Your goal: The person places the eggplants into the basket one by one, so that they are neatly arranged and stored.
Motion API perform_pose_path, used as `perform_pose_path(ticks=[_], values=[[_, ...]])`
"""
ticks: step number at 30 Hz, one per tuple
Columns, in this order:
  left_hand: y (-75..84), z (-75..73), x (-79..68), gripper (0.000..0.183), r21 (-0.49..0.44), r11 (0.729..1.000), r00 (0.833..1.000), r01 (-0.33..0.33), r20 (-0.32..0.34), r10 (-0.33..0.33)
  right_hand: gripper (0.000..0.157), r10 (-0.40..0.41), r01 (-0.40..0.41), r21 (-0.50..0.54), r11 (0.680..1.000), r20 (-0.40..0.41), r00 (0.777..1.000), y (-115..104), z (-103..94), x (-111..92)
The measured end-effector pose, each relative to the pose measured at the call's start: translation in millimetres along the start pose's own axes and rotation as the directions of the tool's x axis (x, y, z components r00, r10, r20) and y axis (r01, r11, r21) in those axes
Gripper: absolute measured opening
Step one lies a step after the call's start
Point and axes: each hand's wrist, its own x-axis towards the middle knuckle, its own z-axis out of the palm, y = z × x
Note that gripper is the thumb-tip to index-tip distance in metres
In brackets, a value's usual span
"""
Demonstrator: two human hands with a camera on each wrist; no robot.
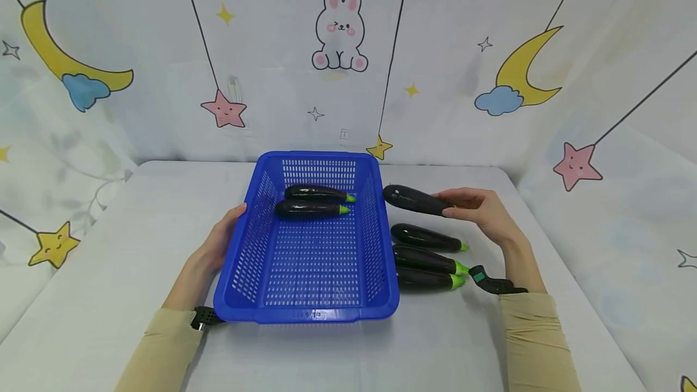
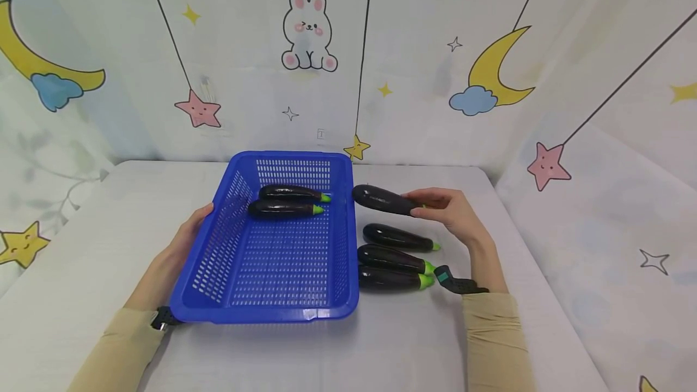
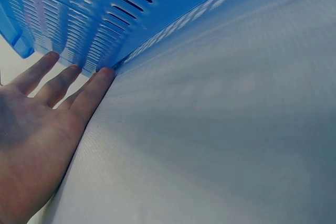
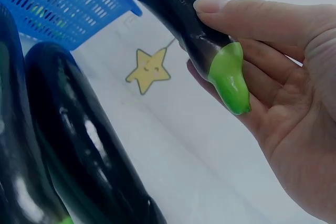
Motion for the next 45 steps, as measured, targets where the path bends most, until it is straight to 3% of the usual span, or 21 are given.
perform_pose_path(ticks=[11,16,23,34,45], values=[[-2.4,-2.1,0.2,0.081,0.011,1.000,1.000,0.005,-0.019,-0.005,0.037,-0.031,0.030,0.035,0.999,0.041,0.999,-13,15.2,5],[-1.3,-0.9,2.2,0.080,-0.024,1.000,1.000,0.005,0.007,-0.005,0.037,-0.013,0.011,0.037,0.999,0.047,0.999,-19,23.6,10],[1.6,2.3,3.6,0.084,0.014,1.000,1.000,0.019,-0.009,-0.019,0.037,-0.017,0.012,0.055,0.998,0.090,0.996,-30,41.3,26],[-0.2,1.3,6.0,0.080,-0.003,1.000,1.000,0.001,-0.007,-0.001,0.040,-0.038,0.022,0.091,0.996,0.181,0.983,-50,66.1,51],[-0.8,-2.2,1.7,0.081,-0.026,1.000,1.000,0.006,-0.004,-0.007,0.039,-0.046,0.022,0.120,0.993,0.198,0.979,-60,81.7,61]])
